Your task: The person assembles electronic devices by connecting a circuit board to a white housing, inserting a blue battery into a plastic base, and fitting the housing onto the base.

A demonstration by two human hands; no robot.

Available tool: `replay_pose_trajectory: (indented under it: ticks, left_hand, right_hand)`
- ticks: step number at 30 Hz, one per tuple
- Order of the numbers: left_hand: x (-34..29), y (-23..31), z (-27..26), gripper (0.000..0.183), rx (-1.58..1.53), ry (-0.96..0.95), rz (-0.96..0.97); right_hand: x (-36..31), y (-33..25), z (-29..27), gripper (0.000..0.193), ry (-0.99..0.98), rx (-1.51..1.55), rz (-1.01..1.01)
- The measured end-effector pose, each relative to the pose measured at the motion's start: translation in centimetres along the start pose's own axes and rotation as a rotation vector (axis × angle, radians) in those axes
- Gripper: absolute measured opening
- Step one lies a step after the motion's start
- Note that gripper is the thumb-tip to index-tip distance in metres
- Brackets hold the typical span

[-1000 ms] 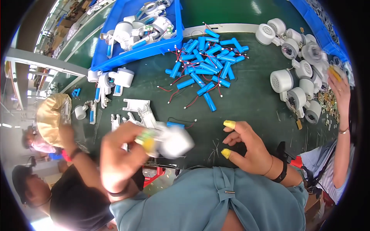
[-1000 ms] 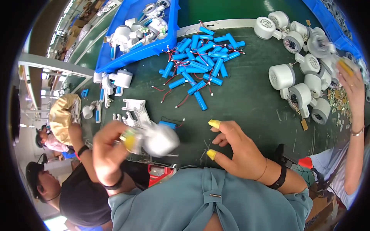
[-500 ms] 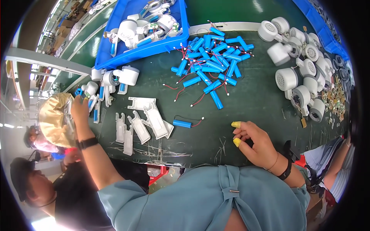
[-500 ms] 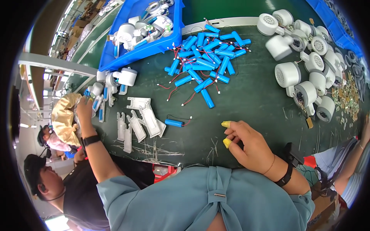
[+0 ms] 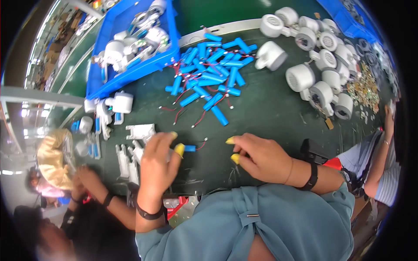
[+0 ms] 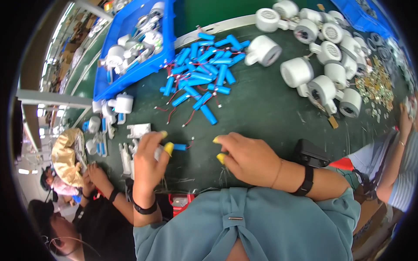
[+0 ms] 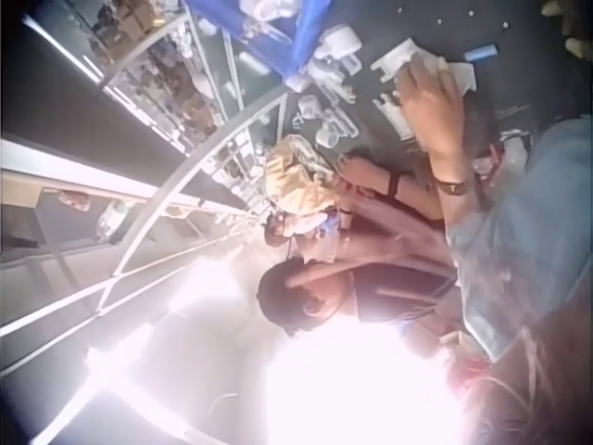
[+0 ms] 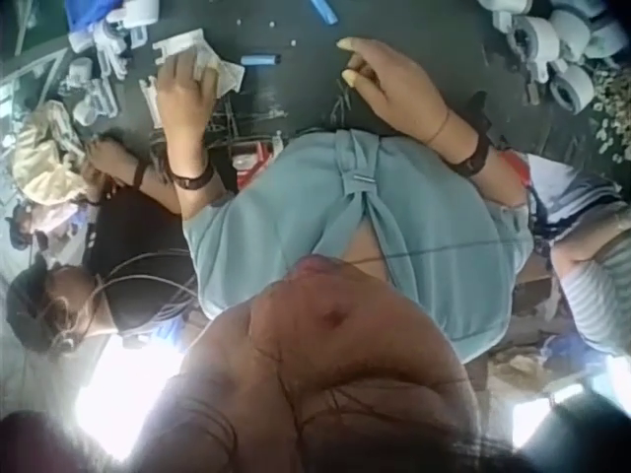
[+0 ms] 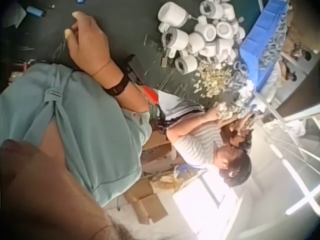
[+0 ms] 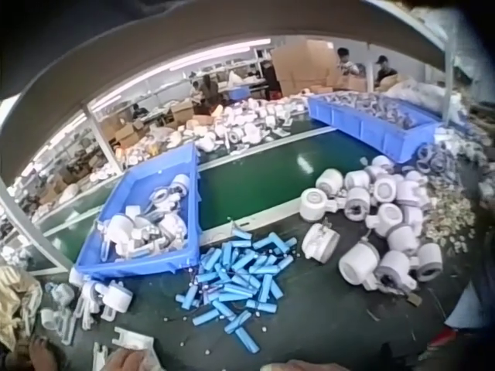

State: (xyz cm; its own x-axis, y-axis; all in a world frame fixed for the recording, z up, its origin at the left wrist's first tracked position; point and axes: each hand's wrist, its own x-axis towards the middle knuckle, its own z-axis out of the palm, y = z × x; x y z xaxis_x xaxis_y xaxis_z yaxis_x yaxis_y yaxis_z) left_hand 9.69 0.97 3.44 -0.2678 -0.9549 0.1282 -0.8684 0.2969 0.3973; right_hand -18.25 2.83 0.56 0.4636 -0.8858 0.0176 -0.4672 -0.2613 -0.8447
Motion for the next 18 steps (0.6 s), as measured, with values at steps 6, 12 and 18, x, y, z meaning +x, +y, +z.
replay_pose_trajectory:
  ticks: [6, 12, 18]
  left_hand:
    - [0.8, 3.3, 3.4, 0.020, -0.189, -0.072, 0.144]
    - [0.5, 3.1, 3.8, 0.019, -0.384, -0.101, 0.085]
    - [0.0, 3.5, 4.4, 0.022, -0.346, -0.089, 0.097]
  right_hand:
    - [1.2, 1.8, -3.5, 0.028, 0.289, 0.123, 0.128]
    - [4.8, 3.1, -7.1, 0.032, 0.267, 1.055, 0.621]
    - [9.1, 4.6, -5.8, 0.035, 0.134, 0.737, 0.620]
